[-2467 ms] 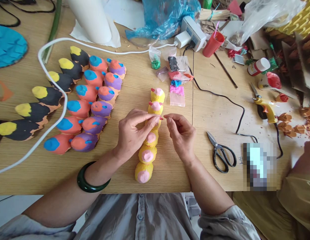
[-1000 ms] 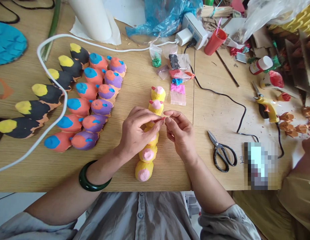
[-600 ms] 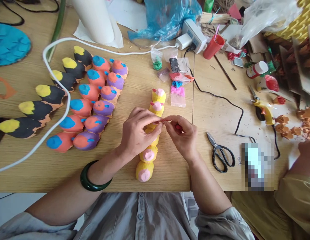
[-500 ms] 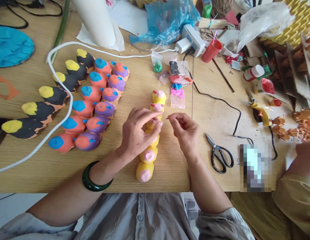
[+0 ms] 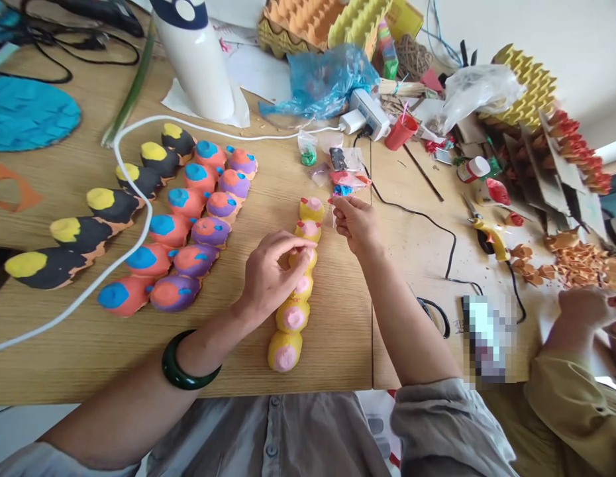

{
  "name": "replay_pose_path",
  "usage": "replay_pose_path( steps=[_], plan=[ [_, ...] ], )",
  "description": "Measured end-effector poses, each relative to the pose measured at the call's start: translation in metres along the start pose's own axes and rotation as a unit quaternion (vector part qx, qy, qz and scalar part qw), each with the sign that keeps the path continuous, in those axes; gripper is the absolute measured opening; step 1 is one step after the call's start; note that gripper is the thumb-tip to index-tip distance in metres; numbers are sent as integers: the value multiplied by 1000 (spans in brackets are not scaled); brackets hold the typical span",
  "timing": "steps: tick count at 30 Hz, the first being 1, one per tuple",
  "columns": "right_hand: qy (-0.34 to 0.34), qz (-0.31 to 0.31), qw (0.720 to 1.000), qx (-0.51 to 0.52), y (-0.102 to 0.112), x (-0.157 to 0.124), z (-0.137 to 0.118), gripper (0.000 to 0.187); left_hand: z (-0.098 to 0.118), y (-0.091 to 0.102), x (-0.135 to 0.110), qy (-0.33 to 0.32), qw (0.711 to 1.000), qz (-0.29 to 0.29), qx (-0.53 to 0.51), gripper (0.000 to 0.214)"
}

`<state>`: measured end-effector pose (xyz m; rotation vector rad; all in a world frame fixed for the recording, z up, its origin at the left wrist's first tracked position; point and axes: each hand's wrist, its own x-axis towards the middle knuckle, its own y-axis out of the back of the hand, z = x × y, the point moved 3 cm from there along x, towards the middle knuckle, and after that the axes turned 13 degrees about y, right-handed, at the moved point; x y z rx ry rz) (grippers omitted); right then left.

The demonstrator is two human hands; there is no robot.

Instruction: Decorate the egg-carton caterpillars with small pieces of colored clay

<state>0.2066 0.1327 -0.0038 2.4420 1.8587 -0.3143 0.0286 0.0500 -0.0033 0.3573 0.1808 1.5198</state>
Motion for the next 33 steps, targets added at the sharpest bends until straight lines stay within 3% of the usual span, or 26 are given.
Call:
replay_pose_path(
  steps=[12,33],
  plan=[
    [-33,5,999,-17,-13,1,-1,28,-2,-2,-1,-20,1000,13,14,14],
    [-18,17,1000,-8,-12,3,2,36,-2,0,0,-16,1000,-1,17,15]
  ],
)
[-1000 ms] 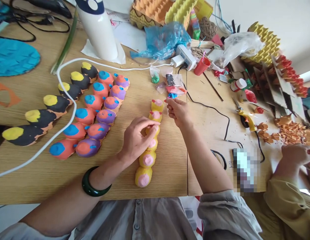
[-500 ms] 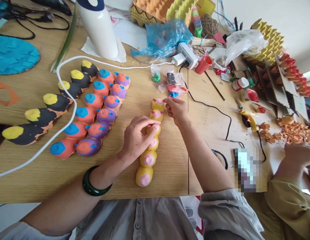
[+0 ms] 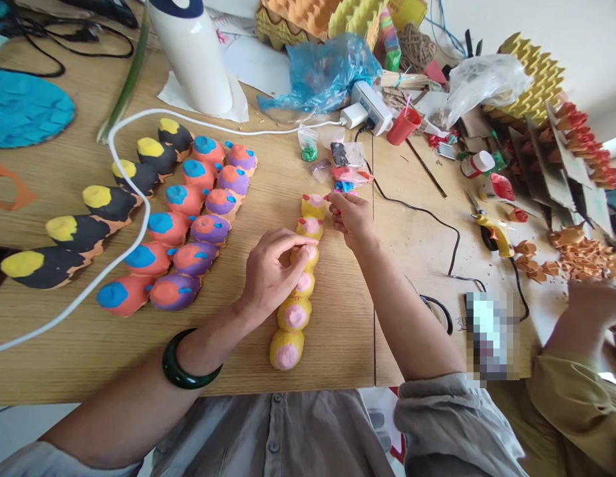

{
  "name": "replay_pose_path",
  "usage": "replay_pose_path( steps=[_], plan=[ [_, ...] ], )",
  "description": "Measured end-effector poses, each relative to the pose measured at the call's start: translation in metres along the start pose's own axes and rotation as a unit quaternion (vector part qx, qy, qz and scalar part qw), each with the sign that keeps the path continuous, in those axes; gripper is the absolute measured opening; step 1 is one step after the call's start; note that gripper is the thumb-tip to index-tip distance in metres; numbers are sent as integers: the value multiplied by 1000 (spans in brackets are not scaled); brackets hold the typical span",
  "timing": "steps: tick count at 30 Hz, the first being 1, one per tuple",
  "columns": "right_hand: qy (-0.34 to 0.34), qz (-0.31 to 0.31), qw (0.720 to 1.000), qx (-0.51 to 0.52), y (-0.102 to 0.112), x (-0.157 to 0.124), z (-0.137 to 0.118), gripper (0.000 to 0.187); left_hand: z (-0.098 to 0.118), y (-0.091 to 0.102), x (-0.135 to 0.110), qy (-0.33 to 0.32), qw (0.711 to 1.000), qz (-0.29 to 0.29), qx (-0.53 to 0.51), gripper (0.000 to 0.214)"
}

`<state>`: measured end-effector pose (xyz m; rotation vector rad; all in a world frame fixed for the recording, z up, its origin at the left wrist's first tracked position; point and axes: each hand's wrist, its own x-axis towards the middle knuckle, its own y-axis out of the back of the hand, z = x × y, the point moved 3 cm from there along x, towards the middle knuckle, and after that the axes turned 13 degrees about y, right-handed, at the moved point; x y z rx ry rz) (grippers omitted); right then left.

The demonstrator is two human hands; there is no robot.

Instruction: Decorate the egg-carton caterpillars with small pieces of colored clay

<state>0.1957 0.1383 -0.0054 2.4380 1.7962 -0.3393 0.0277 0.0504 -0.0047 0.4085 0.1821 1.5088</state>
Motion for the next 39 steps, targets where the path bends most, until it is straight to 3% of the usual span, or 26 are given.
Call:
replay_pose_path(
  steps=[8,18,23,29,32,36,39],
  plan=[
    [10,1,998,-61,-6,1,0,36,0,0,0,-4,1000,4,-2,16],
    [177,5,971,-162,11,10,12,8,3,2,0,-3,1000,9,1,16],
    [259,-16,949,-181,18,-1,14,24,4,2,0,-3,1000,13,-2,16],
    [300,-48,922,-242,10,-13,15,32,5,3,0,14,1000,12,5,20],
    [275,-36,937,-214,11,-13,11,28,6,4,0,10,1000,17,3,19],
    [170,19,978,-117,21,-14,6,20,7,7,2,2,1000,31,-1,16],
    [115,36,993,-16,33,-19,0,17,6,9,4,1,998,52,-16,17]
  ],
)
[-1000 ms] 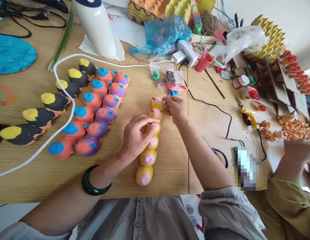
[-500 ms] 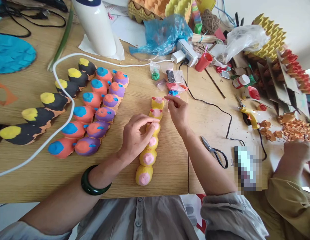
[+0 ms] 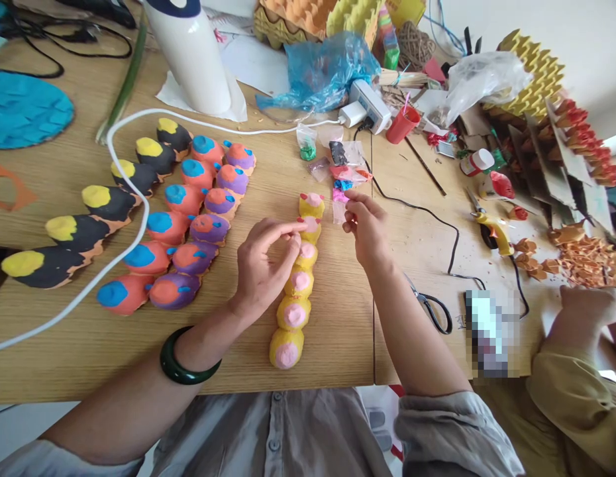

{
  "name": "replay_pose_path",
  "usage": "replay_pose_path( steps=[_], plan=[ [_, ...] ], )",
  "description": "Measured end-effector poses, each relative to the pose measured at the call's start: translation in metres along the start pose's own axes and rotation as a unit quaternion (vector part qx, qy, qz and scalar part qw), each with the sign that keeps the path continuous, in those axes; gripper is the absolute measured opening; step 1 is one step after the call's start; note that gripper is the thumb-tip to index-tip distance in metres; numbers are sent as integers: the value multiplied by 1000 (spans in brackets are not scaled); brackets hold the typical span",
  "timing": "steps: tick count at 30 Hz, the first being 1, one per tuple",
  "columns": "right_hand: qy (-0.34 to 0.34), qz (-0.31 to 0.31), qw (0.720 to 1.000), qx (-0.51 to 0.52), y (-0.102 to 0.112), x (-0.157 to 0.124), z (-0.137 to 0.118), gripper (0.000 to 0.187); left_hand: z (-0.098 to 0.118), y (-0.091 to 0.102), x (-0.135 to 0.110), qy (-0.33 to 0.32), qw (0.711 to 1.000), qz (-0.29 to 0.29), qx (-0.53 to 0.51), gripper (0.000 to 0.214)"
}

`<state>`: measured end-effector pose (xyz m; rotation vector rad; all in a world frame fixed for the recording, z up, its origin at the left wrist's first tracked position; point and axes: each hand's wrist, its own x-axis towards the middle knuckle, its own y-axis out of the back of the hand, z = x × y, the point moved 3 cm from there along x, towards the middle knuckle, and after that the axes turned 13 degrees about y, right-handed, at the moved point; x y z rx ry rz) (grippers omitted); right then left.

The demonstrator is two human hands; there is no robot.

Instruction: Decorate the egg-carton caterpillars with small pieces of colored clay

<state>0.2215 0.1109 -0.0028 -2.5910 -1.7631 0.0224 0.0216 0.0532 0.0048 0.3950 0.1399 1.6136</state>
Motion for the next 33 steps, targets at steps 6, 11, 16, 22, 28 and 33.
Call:
replay_pose_path(
  steps=[6,11,16,22,28,33],
  plan=[
    [-3,-30,991,132,20,-13,-7,18,-19,1,7,51,995,59,-65,23],
    [-24,-20,991,132,25,-32,1,29,-29,-1,12,71,990,60,-108,23],
    [-1,-16,997,81,22,-47,10,36,-32,-2,14,73,988,56,-120,23],
    [67,-36,994,77,17,-58,14,36,-30,-2,16,36,993,63,-88,20],
    [55,-55,995,64,17,-58,16,40,-27,1,17,24,996,68,-58,19],
    [48,-80,993,66,13,-62,18,42,-9,2,12,-46,999,12,-5,21]
  ],
)
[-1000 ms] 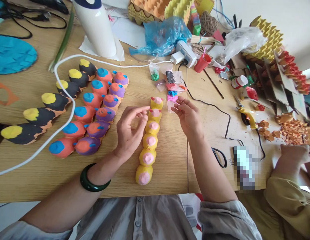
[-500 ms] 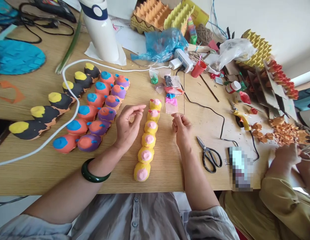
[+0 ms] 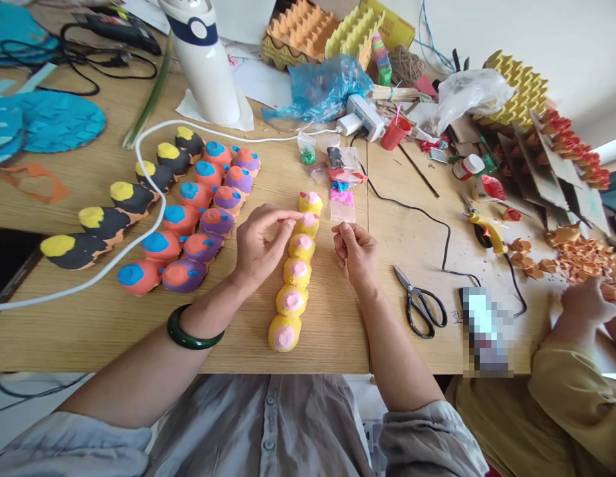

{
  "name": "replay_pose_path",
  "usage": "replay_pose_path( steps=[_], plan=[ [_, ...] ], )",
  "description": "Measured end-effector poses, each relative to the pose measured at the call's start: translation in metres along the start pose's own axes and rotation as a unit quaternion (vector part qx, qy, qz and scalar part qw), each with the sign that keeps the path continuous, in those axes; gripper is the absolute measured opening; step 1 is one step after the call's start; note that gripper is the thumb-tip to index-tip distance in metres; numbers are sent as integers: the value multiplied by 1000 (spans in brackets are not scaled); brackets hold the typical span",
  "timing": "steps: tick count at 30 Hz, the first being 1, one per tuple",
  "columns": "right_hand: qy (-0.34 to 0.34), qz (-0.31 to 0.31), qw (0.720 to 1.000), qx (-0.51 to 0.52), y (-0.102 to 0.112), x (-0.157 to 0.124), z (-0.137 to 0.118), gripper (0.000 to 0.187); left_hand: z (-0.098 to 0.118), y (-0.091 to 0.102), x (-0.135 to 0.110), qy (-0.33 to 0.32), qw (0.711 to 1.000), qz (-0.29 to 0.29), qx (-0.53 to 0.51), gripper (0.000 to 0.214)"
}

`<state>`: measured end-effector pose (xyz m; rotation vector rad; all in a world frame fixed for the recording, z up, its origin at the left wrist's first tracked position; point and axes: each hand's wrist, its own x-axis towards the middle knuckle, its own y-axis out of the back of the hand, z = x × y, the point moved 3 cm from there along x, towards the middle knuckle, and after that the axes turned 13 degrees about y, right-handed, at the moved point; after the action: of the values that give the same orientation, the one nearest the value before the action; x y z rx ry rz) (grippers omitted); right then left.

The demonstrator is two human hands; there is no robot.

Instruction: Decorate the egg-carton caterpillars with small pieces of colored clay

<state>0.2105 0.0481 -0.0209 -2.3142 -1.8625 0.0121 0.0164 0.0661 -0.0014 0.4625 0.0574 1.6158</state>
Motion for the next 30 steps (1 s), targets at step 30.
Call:
replay_pose_path(
  steps=[30],
  plan=[
    [-43,-77,989,114,-14,-10,-1,30,-3,8,13,-43,993,-80,78,19]
  ],
)
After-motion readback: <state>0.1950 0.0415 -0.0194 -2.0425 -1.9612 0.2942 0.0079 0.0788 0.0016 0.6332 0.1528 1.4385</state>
